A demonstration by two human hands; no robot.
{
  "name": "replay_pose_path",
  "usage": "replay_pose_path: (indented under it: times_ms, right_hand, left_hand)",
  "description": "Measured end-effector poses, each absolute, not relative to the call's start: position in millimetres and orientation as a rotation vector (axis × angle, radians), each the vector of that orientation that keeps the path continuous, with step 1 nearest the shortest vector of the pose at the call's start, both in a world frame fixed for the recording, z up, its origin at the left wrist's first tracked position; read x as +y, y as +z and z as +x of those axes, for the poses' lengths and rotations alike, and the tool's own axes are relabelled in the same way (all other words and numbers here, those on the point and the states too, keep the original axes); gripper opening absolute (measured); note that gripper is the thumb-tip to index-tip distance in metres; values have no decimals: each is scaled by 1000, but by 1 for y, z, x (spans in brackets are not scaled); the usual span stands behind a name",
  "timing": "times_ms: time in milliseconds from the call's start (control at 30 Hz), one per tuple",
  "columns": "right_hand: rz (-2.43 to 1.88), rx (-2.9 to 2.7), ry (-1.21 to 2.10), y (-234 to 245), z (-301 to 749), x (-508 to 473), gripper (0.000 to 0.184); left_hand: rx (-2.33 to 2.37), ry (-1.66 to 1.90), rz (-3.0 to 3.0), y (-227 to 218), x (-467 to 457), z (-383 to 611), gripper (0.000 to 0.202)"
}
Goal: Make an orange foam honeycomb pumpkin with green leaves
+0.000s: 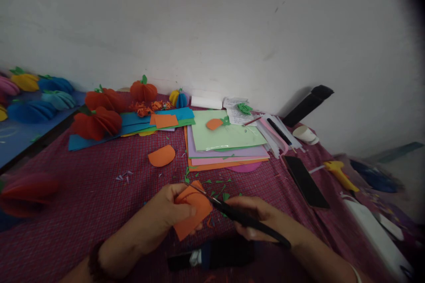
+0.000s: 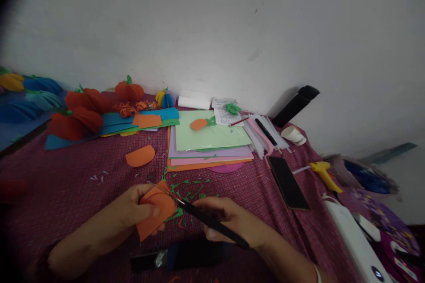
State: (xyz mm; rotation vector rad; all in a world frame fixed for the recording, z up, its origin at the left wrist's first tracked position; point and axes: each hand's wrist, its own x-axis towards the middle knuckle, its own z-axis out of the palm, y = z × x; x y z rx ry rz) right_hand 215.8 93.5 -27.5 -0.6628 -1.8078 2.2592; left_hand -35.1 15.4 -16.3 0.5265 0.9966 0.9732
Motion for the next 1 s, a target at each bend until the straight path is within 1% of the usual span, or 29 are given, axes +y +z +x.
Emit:
replay_pose_path:
  times_ms: [200, 400, 533, 600, 733, 867, 1000]
  right_hand:
    - [-622, -1821, 2254, -24, 216, 95, 55]
    - [-614, -1897, 2233, -26, 219, 97, 58]
    - [-648, -1871, 2317, -27, 219, 98, 64]
    - [-647, -1885, 2305, -24, 218, 98, 68]
    - [-657, -1951, 2279, -15, 214, 96, 63]
    - [-690, -1893, 2292, -17, 215, 95, 64]
    - [-743, -1886, 2244, -23, 216, 94, 57]
  left_hand:
    - [988, 956, 556, -13, 17, -35, 24]
    - [1012, 904, 614, -15, 18, -38, 13]
    - [997, 875, 620, -16, 19, -39, 17]
    - [1009, 856, 603, -16, 18, -37, 19]
    - [1042, 829, 570, -17, 16, -31, 23]
    - [1004, 845, 584, -16, 15, -29, 19]
    - [982, 834, 596, -12, 16, -29, 18]
